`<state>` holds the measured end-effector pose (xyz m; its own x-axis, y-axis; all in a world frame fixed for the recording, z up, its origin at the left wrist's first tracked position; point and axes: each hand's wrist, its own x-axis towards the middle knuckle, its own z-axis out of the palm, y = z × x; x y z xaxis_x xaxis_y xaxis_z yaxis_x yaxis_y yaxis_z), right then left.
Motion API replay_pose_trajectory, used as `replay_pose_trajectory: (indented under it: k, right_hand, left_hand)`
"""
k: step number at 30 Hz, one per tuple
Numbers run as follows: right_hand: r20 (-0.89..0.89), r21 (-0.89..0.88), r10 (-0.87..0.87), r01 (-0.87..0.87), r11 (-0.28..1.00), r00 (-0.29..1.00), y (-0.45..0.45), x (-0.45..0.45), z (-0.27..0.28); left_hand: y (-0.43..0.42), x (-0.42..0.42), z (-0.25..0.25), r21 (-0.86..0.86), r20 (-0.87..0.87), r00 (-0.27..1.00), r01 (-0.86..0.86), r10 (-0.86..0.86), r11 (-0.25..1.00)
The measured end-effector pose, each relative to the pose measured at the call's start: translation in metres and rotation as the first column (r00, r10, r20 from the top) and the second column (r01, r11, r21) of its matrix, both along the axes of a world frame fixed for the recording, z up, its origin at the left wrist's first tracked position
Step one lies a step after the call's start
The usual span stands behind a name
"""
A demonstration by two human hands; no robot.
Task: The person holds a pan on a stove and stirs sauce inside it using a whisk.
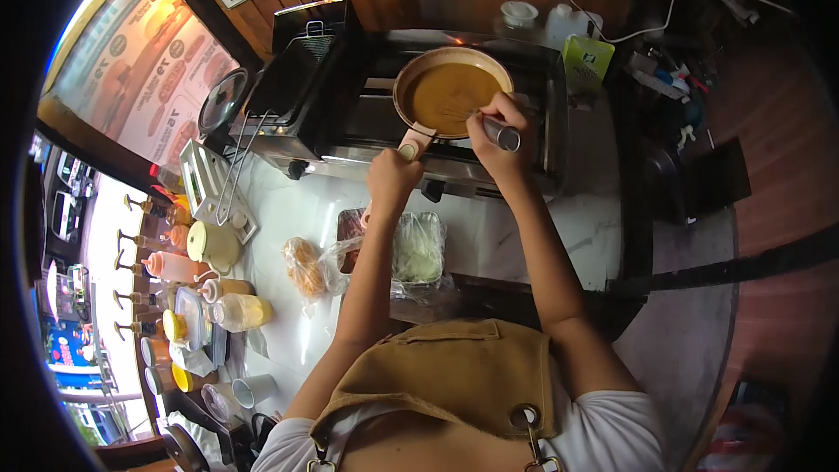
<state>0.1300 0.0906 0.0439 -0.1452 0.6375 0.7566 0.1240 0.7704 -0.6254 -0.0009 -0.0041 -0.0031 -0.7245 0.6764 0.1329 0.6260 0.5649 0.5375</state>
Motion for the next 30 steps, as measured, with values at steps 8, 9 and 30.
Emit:
replay_pose_trajectory:
  k: [8,9,30]
  right_hand:
    - [-0.025,0.001,-0.112,0.112,0.994,0.993,0.032,-0.007,-0.011]
    - [-0.041,0.018,-0.102,0.103,0.995,0.994,0.023,-0.003,-0.001]
    - [-0.032,-0.044,0.060,-0.062,0.997,0.998,0.030,-0.026,-0.001]
  left_hand:
    - [0.000,0.000,0.003,-0.025,-0.018,1.000,-0.007,0.006,1.000]
    - [0.000,0.000,0.003,-0.045,-0.015,1.000,-0.005,0.004,0.999]
    - [-0.002,0.002,0.008,-0.028,0.020,1.000,-0.010,0.010,1.000]
